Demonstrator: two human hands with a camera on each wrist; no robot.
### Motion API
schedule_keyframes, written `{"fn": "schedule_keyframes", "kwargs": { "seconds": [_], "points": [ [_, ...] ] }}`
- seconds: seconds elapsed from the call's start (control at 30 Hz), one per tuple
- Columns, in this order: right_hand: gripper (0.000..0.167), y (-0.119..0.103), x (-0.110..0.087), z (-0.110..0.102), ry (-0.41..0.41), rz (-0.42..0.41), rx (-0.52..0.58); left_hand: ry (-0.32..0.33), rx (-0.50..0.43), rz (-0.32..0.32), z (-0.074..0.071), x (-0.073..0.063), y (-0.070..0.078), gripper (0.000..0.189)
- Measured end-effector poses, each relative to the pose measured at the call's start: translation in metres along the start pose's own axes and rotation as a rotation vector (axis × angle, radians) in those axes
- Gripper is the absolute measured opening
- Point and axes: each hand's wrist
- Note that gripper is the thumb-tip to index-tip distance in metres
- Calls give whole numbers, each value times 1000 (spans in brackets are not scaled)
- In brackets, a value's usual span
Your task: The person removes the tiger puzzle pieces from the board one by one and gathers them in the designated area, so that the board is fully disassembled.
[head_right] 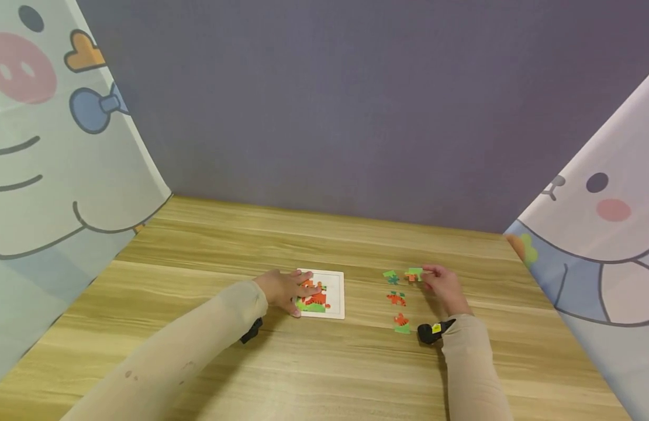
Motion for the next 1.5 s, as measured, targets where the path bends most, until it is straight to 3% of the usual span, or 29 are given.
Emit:
{"fn": "schedule_keyframes", "kwargs": {
  "seconds": [0.2, 0.53, 0.77, 1.5],
  "points": [
    [45, 0, 0, -1, 25, 17, 4, -6, 11, -2, -1, -1, 0, 76],
    [44, 5, -2, -3, 42, 43, 40, 37, -50, -7, 1, 1, -2, 75],
    [44, 8, 1, -3, 35, 70, 22, 18, -21, -5, 1, 1, -2, 75],
    [43, 6, 3, -5, 70, 95, -141, 30, -35, 16, 3, 2, -4, 75]
  ]
}}
Point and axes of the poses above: each hand's wrist, its own x-axis towards the middle knuckle, its own z-axis out of the palm, y = z × x, and after that the axes turned 15 degrees about z, right-handed
